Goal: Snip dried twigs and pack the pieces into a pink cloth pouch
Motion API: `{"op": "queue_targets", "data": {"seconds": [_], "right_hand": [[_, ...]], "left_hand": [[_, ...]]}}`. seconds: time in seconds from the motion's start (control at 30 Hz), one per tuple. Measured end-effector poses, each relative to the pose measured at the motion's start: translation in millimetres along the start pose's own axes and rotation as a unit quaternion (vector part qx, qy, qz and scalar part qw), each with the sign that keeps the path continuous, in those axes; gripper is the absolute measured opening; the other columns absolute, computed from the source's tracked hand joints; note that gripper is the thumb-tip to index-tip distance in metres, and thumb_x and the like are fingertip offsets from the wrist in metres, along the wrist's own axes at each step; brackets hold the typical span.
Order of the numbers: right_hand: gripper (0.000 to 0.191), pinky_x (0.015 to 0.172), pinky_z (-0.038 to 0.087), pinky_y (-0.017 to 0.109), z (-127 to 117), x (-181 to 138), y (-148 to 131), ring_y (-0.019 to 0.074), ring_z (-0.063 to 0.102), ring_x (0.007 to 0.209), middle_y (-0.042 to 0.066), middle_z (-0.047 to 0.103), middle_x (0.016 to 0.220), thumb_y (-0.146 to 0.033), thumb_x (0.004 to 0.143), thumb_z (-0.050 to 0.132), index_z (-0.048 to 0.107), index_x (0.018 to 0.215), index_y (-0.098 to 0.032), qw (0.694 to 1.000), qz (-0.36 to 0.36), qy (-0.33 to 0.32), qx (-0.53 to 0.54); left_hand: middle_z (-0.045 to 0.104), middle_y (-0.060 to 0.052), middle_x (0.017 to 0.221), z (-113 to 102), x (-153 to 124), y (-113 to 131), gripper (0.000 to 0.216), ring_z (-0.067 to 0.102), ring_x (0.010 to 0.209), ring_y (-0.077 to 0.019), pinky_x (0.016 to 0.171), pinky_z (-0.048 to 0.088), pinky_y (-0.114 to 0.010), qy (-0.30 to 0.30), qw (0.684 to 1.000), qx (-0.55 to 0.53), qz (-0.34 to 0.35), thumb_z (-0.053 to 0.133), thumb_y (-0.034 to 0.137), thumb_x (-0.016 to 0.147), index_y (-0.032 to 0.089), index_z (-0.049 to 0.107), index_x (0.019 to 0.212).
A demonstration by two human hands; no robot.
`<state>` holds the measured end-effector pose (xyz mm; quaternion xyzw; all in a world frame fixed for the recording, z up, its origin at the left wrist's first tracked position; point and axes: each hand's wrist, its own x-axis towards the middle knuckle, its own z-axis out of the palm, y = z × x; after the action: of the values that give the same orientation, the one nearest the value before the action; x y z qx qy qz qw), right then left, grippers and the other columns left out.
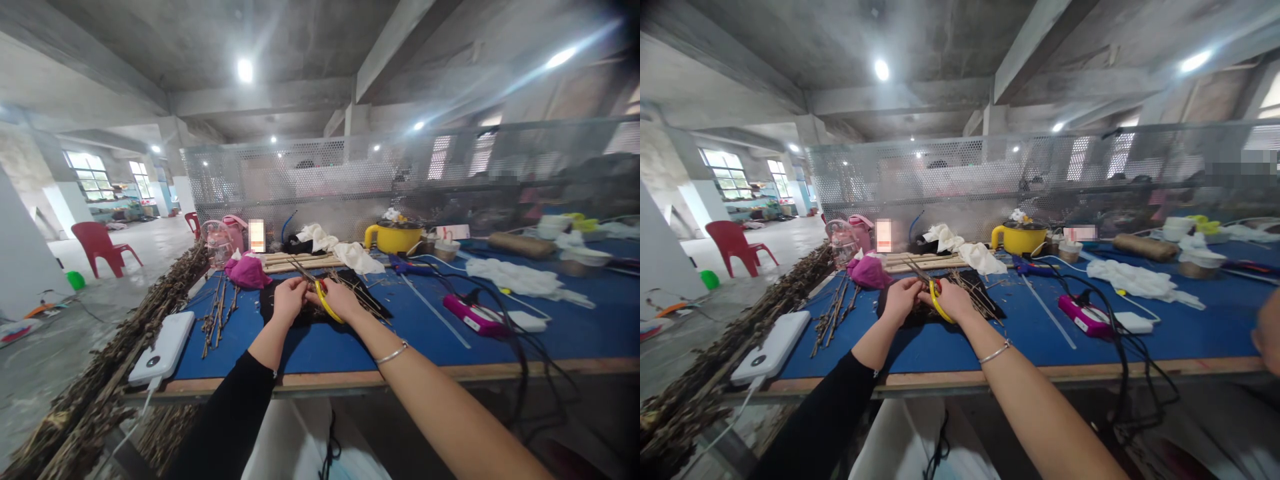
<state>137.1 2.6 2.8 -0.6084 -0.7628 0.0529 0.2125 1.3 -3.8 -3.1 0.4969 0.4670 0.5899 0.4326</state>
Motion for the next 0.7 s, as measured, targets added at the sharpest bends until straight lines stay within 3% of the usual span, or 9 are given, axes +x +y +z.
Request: {"op": "queue_targets", "data": {"seconds": [0.2,0.7], "right_hand": [[0.064,0.068,0.039,0.029,3.9,-0.7,1.6,0.0273,0.061,0.092,0.013,0.064,0.098,-0.072,0.070,0.044,0.049,0.102,-0.017,1.000,-0.019,0.004,0.021],[0.061,0.062,0.037,0.027,-3.8,-1.8,-3.0,0.0252,0.062,0.083,0.013,0.066,0.089,-0.073,0.069,0.043,0.055,0.092,-0.017,1.000,0.003,-0.002,0.014]], "left_hand": [[0.065,-0.003,0.067,0.2,0.7,-2.6,0.014,0.049,0.046,-0.0074,0.042,0.037,-0.018,-0.014,1.000,-0.010,0.002,0.057,0.020,0.070,0.013,0.066,0.079],[0.066,-0.005,0.071,1.5,-0.5,-1.4,0.016,0.052,0.048,-0.0072,0.043,0.038,-0.016,-0.006,1.000,-0.011,-0.021,0.060,0.021,0.070,0.013,0.066,0.083]]}}
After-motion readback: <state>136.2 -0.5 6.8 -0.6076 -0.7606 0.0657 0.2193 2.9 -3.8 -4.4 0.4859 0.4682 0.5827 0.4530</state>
